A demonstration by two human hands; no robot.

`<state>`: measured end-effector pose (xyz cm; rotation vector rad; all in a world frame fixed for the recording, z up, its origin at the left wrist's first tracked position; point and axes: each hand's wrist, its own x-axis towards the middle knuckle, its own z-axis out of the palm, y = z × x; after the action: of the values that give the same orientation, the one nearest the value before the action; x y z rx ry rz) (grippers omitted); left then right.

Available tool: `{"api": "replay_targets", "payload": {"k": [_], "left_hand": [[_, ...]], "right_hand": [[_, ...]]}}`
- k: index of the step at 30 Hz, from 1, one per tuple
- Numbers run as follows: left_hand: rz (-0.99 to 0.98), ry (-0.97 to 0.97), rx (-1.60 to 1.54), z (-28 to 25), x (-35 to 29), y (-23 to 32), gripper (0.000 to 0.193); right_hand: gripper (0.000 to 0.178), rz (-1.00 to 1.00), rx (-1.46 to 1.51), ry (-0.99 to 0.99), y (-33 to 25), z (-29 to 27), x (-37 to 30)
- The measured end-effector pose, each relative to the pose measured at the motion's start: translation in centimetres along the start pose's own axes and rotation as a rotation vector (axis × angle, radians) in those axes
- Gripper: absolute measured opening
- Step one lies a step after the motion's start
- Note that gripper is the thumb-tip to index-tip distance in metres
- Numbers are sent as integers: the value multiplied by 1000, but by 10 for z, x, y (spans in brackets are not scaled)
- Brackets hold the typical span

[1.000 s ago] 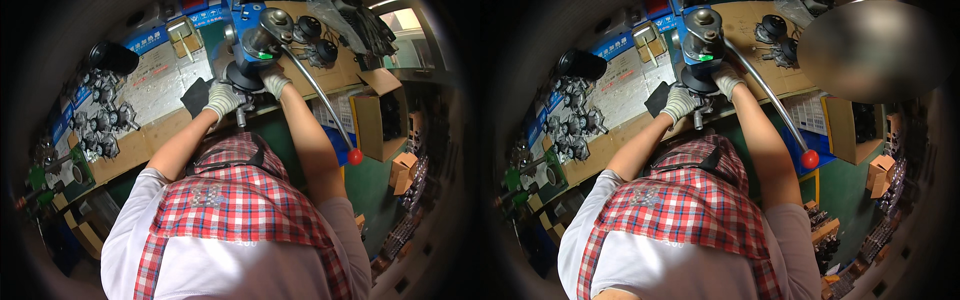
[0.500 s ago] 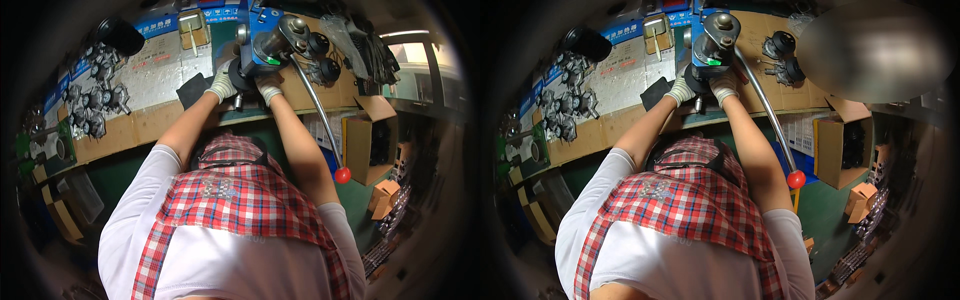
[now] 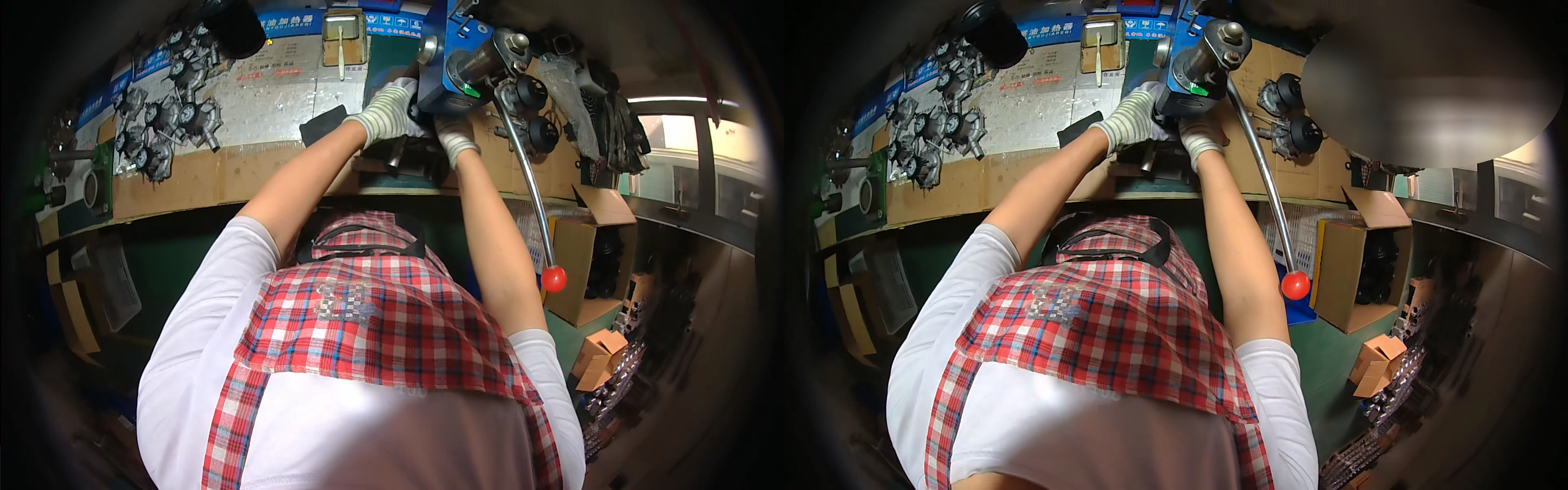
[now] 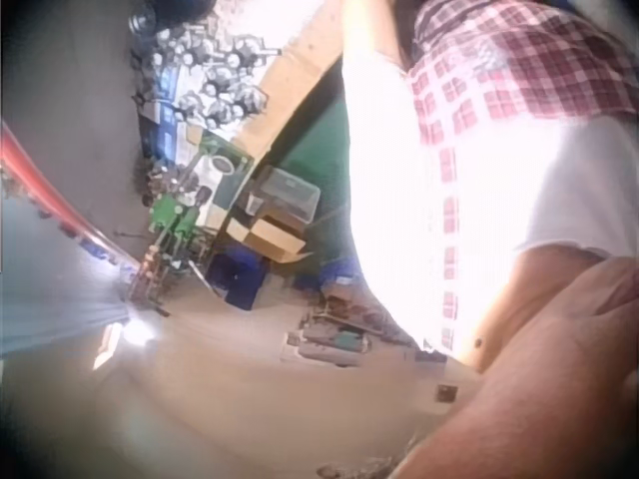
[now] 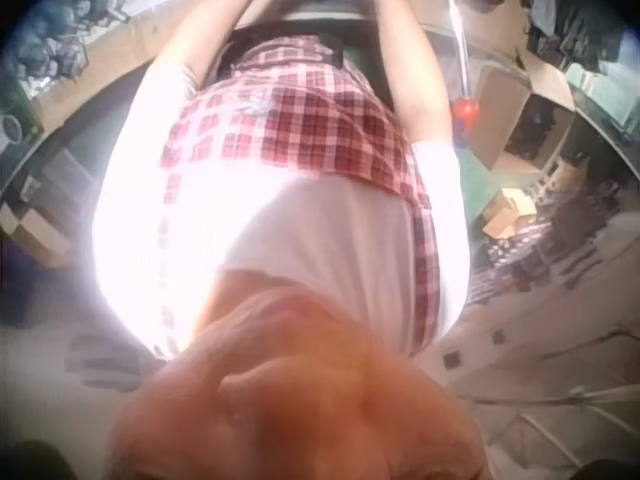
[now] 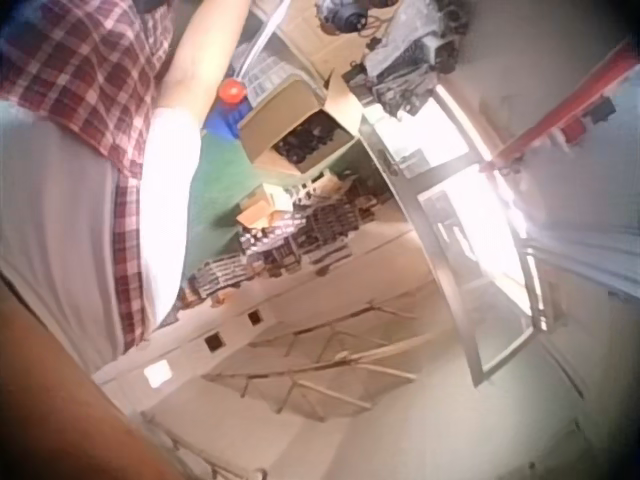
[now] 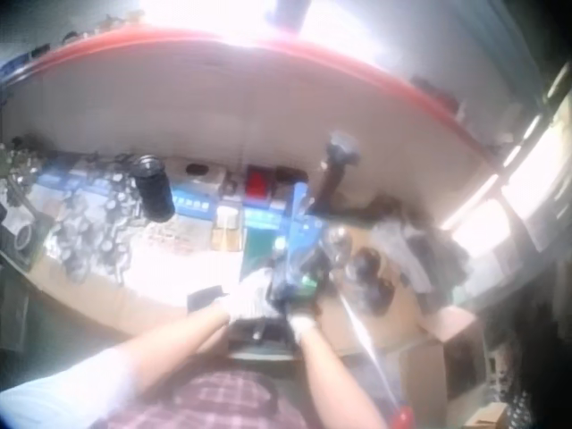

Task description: The person repeatedly picks up metallic mechanical components and black circular parts from a workbench and a cardboard box. They use a blue manual press machine to attach the black parts to the metallic components, then place the assembled units back on the bench.

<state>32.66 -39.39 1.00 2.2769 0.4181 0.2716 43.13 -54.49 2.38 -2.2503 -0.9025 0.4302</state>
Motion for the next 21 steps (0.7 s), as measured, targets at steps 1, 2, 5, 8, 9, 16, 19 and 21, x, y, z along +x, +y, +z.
{"api": "replay_targets", "payload": {"k": [1, 2, 5, 8, 9, 16, 19, 21], "left_hand": [[12, 37, 24, 3, 1, 5, 97], [15, 75, 52, 3, 1, 9, 95], [4, 106, 65, 6, -7, 10, 89], [19, 140, 35, 4, -9, 2, 85], [33, 146, 43, 5, -7, 4, 84], [-26, 51, 17, -7, -10, 17, 84], [24, 129, 46, 1, -6, 7, 87], [10, 96, 63, 1, -8, 7, 89]], "right_hand": [[40, 80, 153, 26, -8, -22, -8], [45, 144, 313, 17, -19, -50, -20], [68, 287, 644, -263, -64, -157, -75], [88, 280, 558, -471, -106, -233, -144], [80, 316, 324, -432, -108, -234, -157], [47, 350, -433, -432, -20, -146, -153], [46, 218, -456, -159, 43, -88, -145], [44, 265, -419, -113, 46, -78, -142]]}}
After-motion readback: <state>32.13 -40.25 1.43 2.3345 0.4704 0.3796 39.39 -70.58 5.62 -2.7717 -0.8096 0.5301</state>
